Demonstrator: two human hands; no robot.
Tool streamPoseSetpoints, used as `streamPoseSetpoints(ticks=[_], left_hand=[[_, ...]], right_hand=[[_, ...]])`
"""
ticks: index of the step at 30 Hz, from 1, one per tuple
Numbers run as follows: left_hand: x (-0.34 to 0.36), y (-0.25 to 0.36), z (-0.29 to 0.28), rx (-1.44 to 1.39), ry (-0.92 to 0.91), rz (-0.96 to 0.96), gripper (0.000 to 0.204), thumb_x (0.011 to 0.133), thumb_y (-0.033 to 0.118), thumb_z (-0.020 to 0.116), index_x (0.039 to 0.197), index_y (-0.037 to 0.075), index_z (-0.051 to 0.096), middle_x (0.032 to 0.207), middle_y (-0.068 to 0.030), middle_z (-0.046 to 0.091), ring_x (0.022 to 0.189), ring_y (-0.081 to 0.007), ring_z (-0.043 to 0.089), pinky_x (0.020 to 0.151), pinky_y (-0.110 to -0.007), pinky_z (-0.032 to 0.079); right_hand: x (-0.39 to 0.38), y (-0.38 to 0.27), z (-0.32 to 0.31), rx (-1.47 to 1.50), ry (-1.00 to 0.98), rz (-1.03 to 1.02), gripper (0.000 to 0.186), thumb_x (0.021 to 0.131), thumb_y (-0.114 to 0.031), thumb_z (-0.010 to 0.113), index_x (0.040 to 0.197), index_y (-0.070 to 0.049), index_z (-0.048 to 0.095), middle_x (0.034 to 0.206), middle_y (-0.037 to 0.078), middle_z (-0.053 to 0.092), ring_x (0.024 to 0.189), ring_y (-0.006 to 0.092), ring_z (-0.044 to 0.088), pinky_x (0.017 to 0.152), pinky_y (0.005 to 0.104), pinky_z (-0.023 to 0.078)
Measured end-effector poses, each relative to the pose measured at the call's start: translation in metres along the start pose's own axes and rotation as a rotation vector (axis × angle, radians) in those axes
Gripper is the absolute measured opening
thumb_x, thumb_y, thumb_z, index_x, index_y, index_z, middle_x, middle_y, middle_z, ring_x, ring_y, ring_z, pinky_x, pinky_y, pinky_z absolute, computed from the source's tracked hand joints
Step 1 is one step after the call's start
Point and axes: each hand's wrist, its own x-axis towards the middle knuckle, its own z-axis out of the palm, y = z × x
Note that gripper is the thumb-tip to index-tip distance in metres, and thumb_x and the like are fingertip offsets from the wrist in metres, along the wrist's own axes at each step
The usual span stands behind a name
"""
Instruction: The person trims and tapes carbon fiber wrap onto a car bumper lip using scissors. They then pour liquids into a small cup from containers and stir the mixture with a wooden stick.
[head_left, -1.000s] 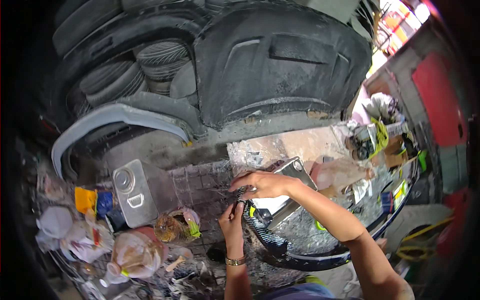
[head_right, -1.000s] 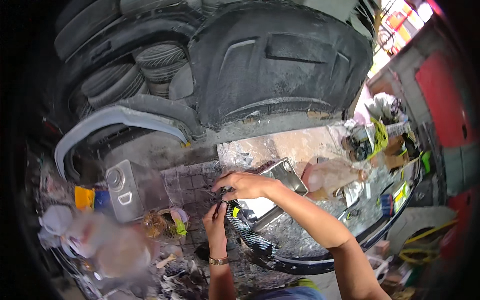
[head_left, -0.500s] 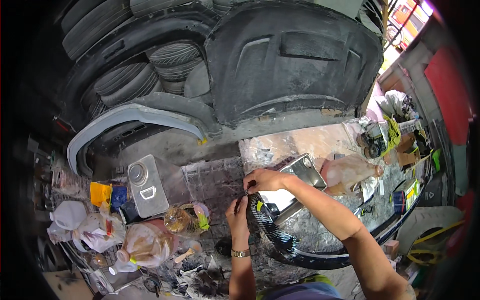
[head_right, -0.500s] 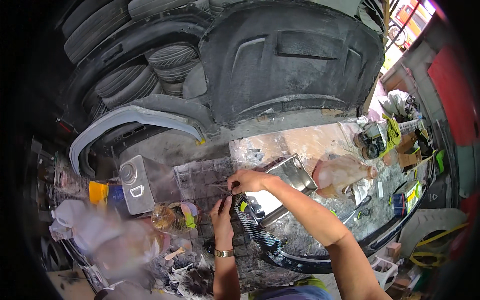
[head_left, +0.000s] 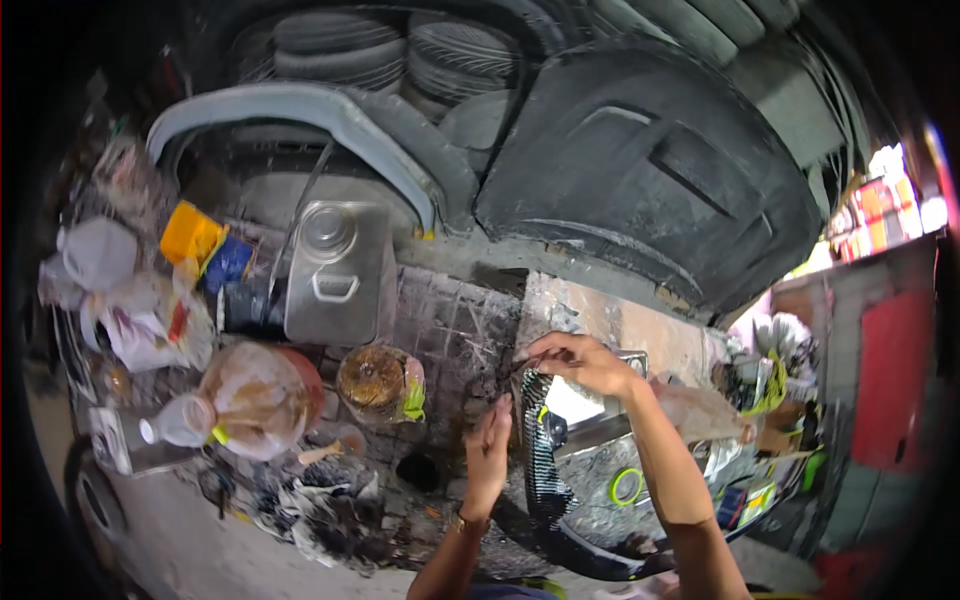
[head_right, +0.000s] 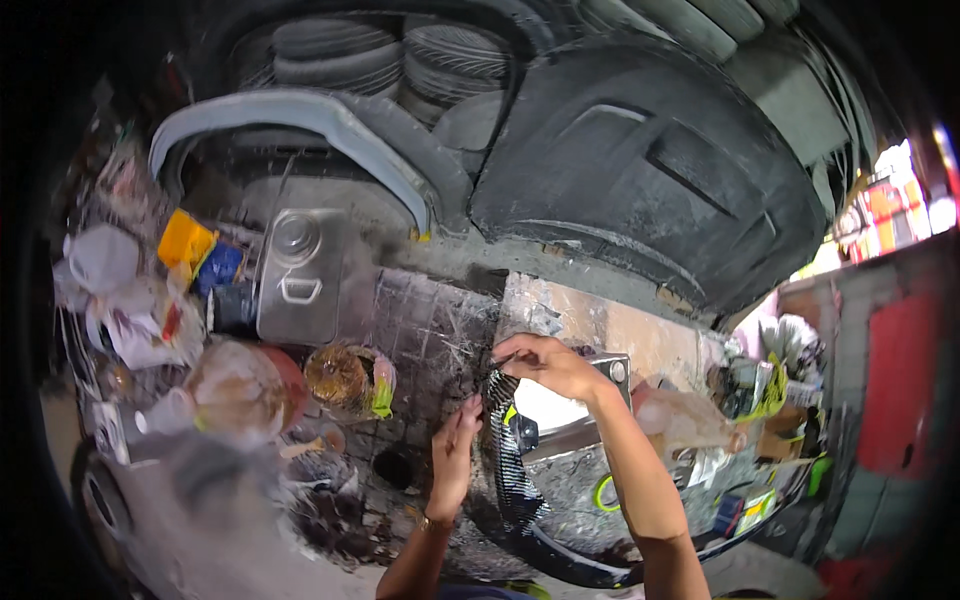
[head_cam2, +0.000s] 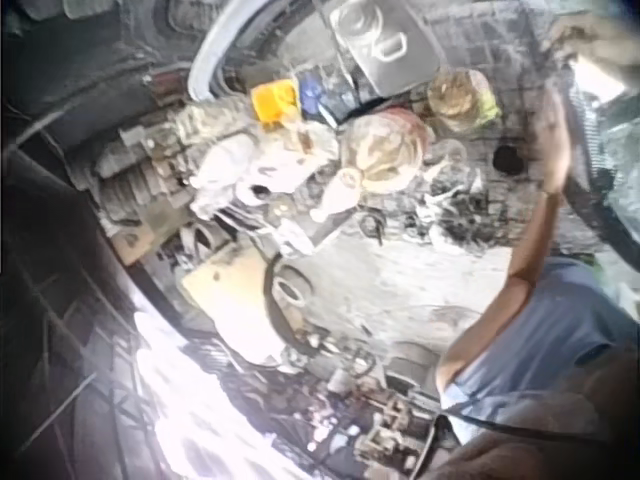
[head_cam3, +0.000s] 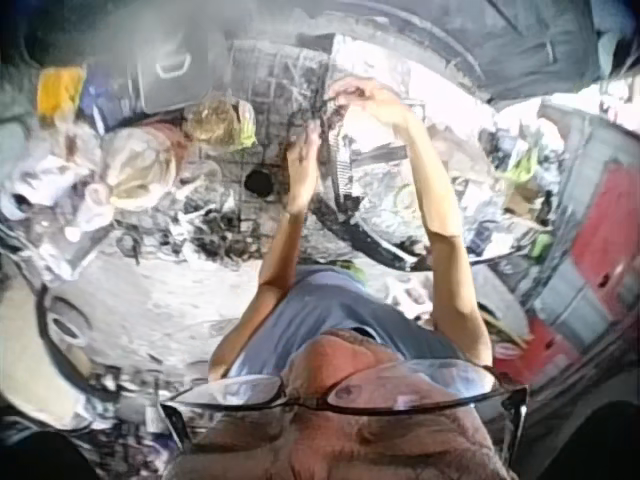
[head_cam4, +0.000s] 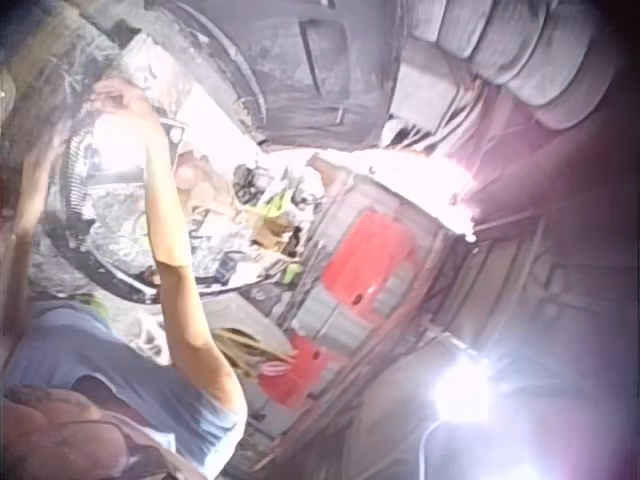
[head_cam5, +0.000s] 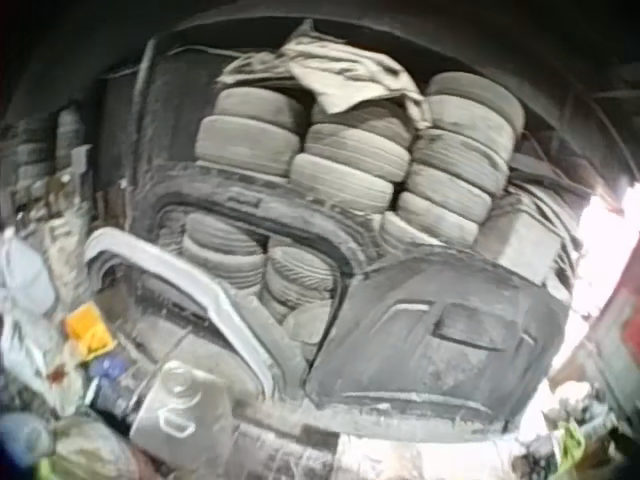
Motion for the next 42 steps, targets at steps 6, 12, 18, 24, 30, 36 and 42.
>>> streamPoseSetpoints(ticks=[6,12,18,24,30,36,42], left_hand=[[-0.022,-0.011,0.009,0.316,-0.059,0.249,0.054,0.096,0.023,0.055,0.142,0.001,0.037,0.146,-0.0215,0.038,0.136,-0.0314,0.037,0.11,-0.037,0.03],[-0.001,-0.003,0.011,0.361,-0.054,0.384,0.056,0.091,0.02,0.062,0.139,0.002,0.041,0.14,-0.0221,0.045,0.128,-0.0373,0.045,0.105,-0.041,0.038],[-0.003,-0.005,0.004,0.291,-0.053,0.347,0.055,0.092,0.025,0.06,0.139,0.002,0.042,0.139,-0.0217,0.045,0.128,-0.0368,0.046,0.105,-0.041,0.037],[-0.001,-0.003,-0.004,0.205,-0.073,0.155,0.05,0.1,0.033,0.044,0.137,0.0,0.044,0.136,-0.0226,0.049,0.126,-0.0346,0.048,0.104,-0.038,0.038],[0.005,0.009,0.022,0.372,-0.061,-0.014,0.05,0.101,0.035,0.042,0.134,-0.003,0.047,0.129,-0.0202,0.057,0.118,-0.0249,0.055,0.099,-0.032,0.04],[0.003,0.002,0.042,0.444,-0.042,0.111,0.063,0.1,0.04,0.044,0.145,-0.002,0.031,0.142,-0.0219,0.044,0.13,-0.028,0.044,0.107,-0.035,0.031],[-0.024,0.002,0.025,0.498,0.077,-0.053,0.061,0.1,0.043,0.042,0.137,-0.006,0.042,0.14,-0.0208,0.043,0.127,-0.027,0.044,0.107,-0.036,0.031]], right_hand=[[-0.014,-0.009,0.005,0.036,0.217,0.073,0.026,0.092,-0.016,0.063,0.115,-0.004,0.062,0.108,0.005,0.065,0.099,0.0133,0.059,0.088,0.0285,0.046],[-0.019,-0.022,0.016,-0.122,0.245,0.173,0.026,0.09,-0.014,0.064,0.114,-0.005,0.063,0.101,0.006,0.064,0.098,0.0148,0.058,0.085,0.0306,0.046],[-0.003,-0.034,0.019,-0.475,0.257,-0.066,0.025,0.088,-0.009,0.062,0.112,-0.002,0.063,0.111,0.013,0.062,0.104,0.0256,0.059,0.089,0.0349,0.045],[-0.051,-0.038,0.013,-0.359,0.407,0.082,0.026,0.087,-0.01,0.063,0.112,-0.002,0.062,0.108,0.013,0.062,0.103,0.0248,0.059,0.09,0.0345,0.044],[-0.147,-0.027,0.01,-0.328,0.36,0.193,0.027,0.092,-0.013,0.06,0.116,-0.003,0.06,0.106,0.013,0.063,0.098,0.0275,0.06,0.086,0.0367,0.048],[-0.305,0.054,0.007,-0.2,0.244,0.456,0.032,0.091,-0.02,0.061,0.119,-0.006,0.059,0.113,0.015,0.063,0.104,0.0296,0.061,0.091,0.0373,0.048],[-0.432,0.215,0.015,-0.407,0.32,0.826,0.035,0.086,-0.016,0.062,0.118,-0.005,0.059,0.114,0.019,0.062,0.106,0.0327,0.06,0.09,0.0396,0.048]])
